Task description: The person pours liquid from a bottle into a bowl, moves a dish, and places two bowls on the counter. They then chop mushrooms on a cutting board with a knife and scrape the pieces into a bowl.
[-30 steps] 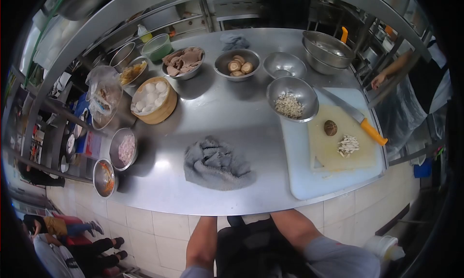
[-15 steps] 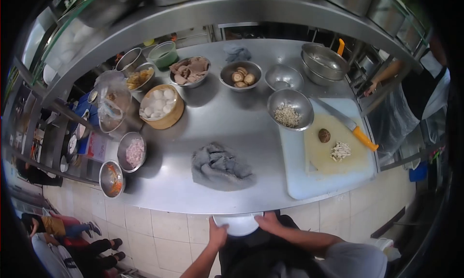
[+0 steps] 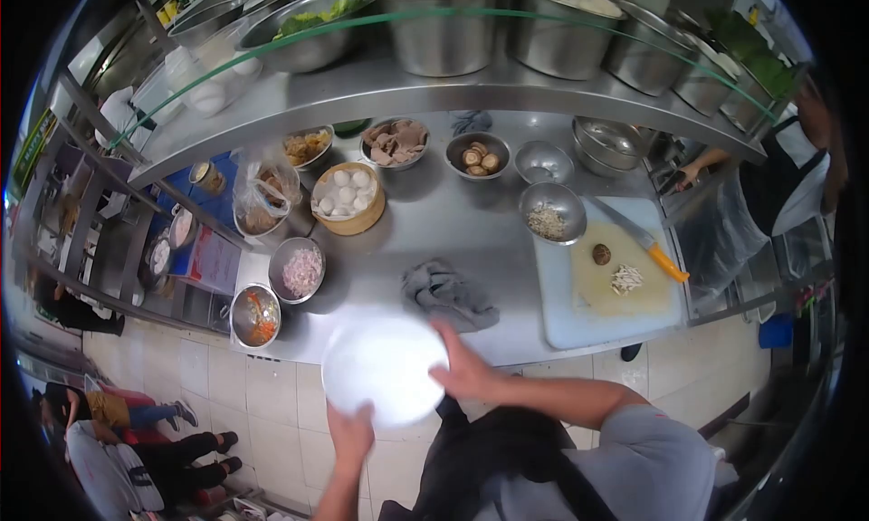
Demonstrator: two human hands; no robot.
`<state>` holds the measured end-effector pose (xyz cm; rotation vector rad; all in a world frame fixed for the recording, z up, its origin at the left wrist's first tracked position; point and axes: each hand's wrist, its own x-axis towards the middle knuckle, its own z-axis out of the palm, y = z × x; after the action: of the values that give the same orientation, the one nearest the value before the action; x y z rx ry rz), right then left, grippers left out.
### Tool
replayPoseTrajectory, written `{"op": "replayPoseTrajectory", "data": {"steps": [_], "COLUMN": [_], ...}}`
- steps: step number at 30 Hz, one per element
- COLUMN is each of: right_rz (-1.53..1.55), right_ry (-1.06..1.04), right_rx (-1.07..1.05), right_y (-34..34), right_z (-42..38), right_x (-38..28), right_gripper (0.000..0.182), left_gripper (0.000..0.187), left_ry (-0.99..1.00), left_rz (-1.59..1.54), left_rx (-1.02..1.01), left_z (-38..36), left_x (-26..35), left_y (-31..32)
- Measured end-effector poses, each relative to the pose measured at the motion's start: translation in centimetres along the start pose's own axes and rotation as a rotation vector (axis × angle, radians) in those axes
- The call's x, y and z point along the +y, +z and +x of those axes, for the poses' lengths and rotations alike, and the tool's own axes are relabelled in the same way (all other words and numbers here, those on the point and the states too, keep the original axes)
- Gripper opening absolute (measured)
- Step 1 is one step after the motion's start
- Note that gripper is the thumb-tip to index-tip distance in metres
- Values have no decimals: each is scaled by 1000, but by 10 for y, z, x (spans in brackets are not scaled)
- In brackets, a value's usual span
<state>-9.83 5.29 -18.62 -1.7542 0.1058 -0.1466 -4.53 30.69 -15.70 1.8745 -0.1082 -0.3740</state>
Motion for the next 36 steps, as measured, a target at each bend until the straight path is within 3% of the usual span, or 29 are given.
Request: {"op": "replayPoseTrajectory", "data": {"steps": [1,5,6,9,11,15,17,20,23,25,27,28,29,31,35,36], "right_rz": [26,-62,-67,-95,25,243,-154,72,186,254,277,313,349,380,439,662], "right_ry": [-69,8,4,45,209,457,85,108,224,323,313,345,377,351,390,526], "right_rx": [85,388,392,416,394,303,418,421,463,447,415,396,379,430,588,613], "right_y": [-15,-68,-85,-123,-136,-150,-150,-163,-167,-174,-174,-172,-166,-146,-116,-117], "right_z": [21,110,128,156,166,169,178,139,79,30,-8,-20,-29,-32,-4,8], "right_x": [-4,44,53,65,60,27,47,-22,6,-10,19,24,28,51,74,46], "right_gripper": [74,75,75,84,89,92,89,86,82,81,79,77,76,74,78,78], "left_gripper": [62,56,56,66,71,62,63,64,63,67,64,53,53,40,31,31], "left_ry": [-13,135,-22,-68,-179,-168,100,155,198,180,-8,457,459,739,725,729], "left_rz": [-29,60,10,-125,-180,45,81,137,228,149,249,690,694,944,871,870], "left_rx": [-44,-154,-244,-310,-359,-398,-275,-297,-288,-354,-459,-326,-333,-218,-219,-225], "left_z": [38,178,198,253,278,290,285,244,185,182,179,188,198,216,219,219], "left_x": [16,65,87,87,83,97,111,154,175,148,136,104,81,61,51,48], "left_y": [9,70,86,128,139,136,134,133,149,147,146,150,149,143,132,132]}}
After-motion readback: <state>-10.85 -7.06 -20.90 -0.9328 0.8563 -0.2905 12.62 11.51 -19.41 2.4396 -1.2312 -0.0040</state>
